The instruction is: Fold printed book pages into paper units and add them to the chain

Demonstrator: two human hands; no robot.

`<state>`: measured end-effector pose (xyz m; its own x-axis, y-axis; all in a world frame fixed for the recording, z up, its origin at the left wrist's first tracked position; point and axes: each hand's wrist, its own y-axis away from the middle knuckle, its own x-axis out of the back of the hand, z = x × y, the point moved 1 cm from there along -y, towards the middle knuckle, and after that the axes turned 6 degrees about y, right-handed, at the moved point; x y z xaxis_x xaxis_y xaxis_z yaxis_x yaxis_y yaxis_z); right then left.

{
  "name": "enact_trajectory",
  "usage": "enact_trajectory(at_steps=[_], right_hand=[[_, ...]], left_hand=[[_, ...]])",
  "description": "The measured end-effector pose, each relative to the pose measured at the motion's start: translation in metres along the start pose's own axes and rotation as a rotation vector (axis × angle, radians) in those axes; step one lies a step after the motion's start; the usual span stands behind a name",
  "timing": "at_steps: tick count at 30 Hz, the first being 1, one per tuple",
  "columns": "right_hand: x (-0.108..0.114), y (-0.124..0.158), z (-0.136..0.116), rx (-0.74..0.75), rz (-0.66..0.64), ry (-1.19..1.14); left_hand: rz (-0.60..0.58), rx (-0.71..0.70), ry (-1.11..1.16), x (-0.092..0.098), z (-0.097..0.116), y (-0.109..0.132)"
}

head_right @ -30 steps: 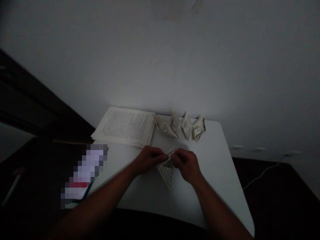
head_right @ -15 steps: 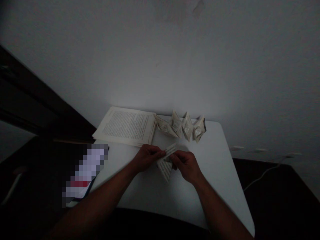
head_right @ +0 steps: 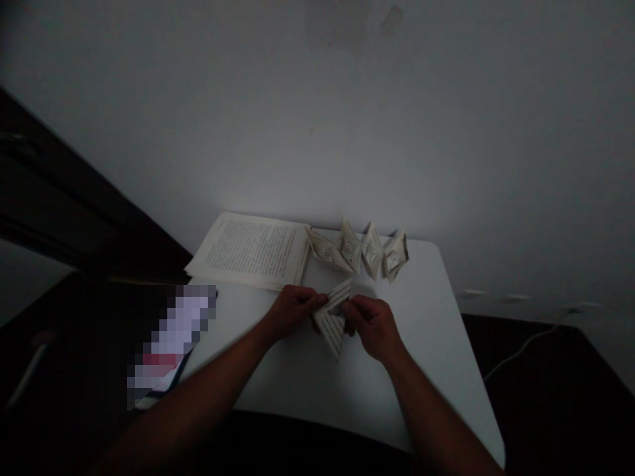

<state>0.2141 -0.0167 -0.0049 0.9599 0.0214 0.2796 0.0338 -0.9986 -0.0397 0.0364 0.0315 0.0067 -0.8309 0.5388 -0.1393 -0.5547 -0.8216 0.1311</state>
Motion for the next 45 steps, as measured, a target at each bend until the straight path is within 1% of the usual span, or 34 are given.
enact_trajectory(at_steps=[4, 7, 10, 15, 19, 21, 23, 25, 28, 29, 31, 32, 33, 35, 36, 38, 40, 42, 45], right_hand=[[-0.001, 0.000, -0.002, 0.004, -0.034, -0.021], [0.000, 0.000, -0.001, -0.003, 0.000, -0.016], [0.001, -0.001, 0.001, -0.003, 0.029, -0.043], [-0.002, -0.002, 0.002, -0.033, -0.063, -0.078], [-0.004, -0.002, 0.002, -0.090, -0.058, -0.126], [-0.003, -0.003, 0.004, -0.125, -0.042, -0.209], [-0.002, -0.004, 0.007, -0.163, -0.022, -0.299], [-0.002, -0.005, 0.007, -0.203, -0.015, -0.375], [-0.004, -0.006, 0.003, -0.274, -0.070, -0.457], [-0.005, -0.007, 0.001, -0.297, -0.102, -0.473], [-0.008, -0.007, -0.001, -0.310, -0.132, -0.496], [-0.008, -0.007, -0.001, -0.292, -0.113, -0.499], [-0.008, -0.008, 0.000, -0.254, -0.063, -0.492], [-0.005, -0.008, 0.001, -0.131, 0.107, -0.426], [-0.004, -0.007, 0.002, -0.065, 0.197, -0.361], [-0.001, -0.006, 0.000, 0.040, 0.326, -0.195], [0.001, -0.003, -0.003, 0.094, 0.355, -0.046], [0.001, -0.002, -0.007, 0.117, 0.321, 0.060], [-0.001, 0.000, -0.010, 0.106, 0.261, 0.113]], left_hand=[[0.037, -0.020, 0.034, 0.001, -0.002, -0.001], [0.019, 0.018, 0.029, 0.000, -0.004, -0.002], [0.005, 0.047, -0.029, -0.001, -0.003, -0.001], [0.083, -0.006, -0.084, -0.001, -0.001, 0.001], [0.079, -0.021, -0.065, 0.001, -0.005, 0.000], [0.078, -0.111, -0.019, 0.003, -0.006, 0.000], [0.079, -0.258, -0.007, 0.005, -0.005, 0.000], [0.072, -0.400, -0.088, 0.005, -0.003, 0.001], [0.079, -0.571, -0.292, 0.003, 0.000, 0.003], [0.091, -0.607, -0.330, 0.002, 0.000, 0.003], [0.125, -0.631, -0.352, 0.001, 0.000, 0.003], [0.141, -0.618, -0.344, 0.001, 0.000, 0.002], [0.154, -0.593, -0.328, 0.001, -0.001, 0.002], [0.163, -0.528, -0.283, 0.001, -0.002, 0.002], [0.162, -0.496, -0.252, 0.001, -0.003, 0.001], [0.157, -0.431, -0.187, 0.001, -0.003, 0.001], [0.159, -0.359, -0.130, 0.001, -0.002, 0.000], [0.141, -0.272, -0.084, 0.001, -0.002, 0.000], [0.107, -0.172, -0.034, 0.000, -0.003, 0.000]])
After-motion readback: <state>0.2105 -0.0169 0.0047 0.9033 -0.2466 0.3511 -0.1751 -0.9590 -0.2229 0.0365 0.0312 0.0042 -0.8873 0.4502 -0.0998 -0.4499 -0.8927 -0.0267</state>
